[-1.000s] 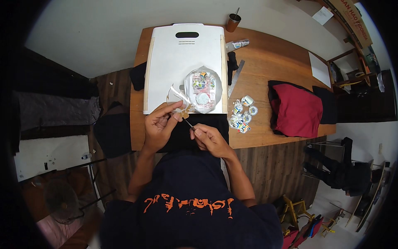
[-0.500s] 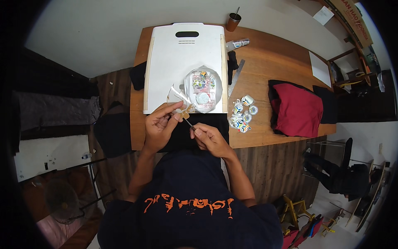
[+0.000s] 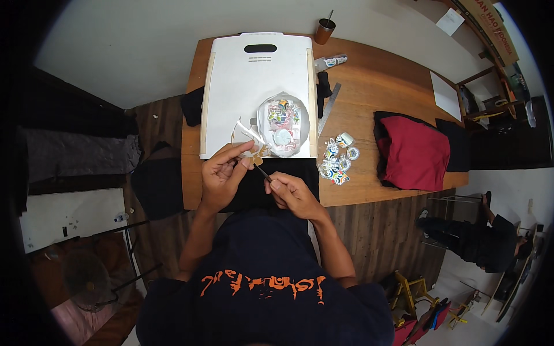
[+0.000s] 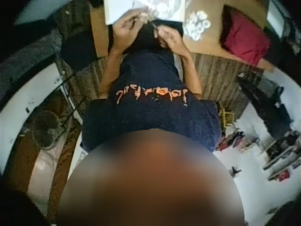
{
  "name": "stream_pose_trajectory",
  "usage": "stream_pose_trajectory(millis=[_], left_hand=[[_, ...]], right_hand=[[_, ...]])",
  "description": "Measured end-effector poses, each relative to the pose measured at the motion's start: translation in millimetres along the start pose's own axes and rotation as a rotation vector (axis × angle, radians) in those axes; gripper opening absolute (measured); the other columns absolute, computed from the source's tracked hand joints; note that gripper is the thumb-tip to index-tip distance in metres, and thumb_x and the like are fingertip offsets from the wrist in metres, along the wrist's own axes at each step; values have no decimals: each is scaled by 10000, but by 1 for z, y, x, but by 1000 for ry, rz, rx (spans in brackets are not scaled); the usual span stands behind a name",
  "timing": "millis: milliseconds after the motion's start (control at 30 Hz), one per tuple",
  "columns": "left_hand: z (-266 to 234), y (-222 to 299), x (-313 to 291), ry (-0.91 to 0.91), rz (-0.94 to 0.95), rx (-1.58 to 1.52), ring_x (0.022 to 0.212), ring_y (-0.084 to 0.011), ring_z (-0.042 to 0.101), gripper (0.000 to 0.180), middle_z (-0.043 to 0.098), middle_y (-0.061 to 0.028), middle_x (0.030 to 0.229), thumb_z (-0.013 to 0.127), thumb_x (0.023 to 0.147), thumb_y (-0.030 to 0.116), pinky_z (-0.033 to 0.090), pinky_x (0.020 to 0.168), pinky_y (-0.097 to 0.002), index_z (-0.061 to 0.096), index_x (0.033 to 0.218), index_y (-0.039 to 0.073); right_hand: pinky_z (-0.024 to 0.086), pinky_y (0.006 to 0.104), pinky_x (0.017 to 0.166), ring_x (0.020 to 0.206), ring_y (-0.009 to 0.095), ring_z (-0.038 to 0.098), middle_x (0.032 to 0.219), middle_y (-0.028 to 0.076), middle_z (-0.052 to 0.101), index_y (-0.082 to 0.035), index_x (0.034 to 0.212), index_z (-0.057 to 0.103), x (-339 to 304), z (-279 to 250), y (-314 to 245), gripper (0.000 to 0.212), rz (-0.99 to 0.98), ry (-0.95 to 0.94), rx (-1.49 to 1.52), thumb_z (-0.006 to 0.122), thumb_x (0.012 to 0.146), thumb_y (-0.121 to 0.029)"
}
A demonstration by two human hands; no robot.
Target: Cutting out printed stickers with scissors.
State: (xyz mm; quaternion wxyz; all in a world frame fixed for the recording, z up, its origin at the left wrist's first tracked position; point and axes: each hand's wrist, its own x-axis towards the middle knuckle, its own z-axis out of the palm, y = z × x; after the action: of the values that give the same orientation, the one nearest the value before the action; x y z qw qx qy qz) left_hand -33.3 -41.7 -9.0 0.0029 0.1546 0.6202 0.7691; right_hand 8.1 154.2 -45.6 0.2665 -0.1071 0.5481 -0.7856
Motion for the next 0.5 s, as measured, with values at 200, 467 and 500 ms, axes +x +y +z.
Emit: stream_pose_trajectory(millis=[200, 467, 500], left_hand=[[-1, -2, -2, 4, -4, 0, 861, -93, 586, 356, 620, -136, 1137, 542, 900, -116, 489, 790, -215, 574, 1251, -63], [1, -1, -2, 1, 0, -4, 864, -93, 584, 361, 621, -135, 1134, 539, 901, -116, 487, 790, -214, 571, 1256, -59], [1, -1, -2, 0, 2, -4, 866, -94, 583, 360, 621, -135, 1133, 539, 902, -114, 485, 790, -215, 571, 1257, -59]], right_hand=[[248, 206, 455, 481, 32, 273, 583, -59, 326, -23, 957, 521, 0, 1, 2, 280, -6, 4, 18, 424, 1040, -272], [250, 207, 453, 478, 31, 278, 584, -56, 334, -23, 959, 521, 1, 1, 4, 278, -24, 8, 16, 427, 1039, -272], [251, 207, 453, 477, 31, 278, 583, -56, 334, -23, 958, 521, 1, 1, 3, 278, -22, 9, 20, 427, 1039, -272]])
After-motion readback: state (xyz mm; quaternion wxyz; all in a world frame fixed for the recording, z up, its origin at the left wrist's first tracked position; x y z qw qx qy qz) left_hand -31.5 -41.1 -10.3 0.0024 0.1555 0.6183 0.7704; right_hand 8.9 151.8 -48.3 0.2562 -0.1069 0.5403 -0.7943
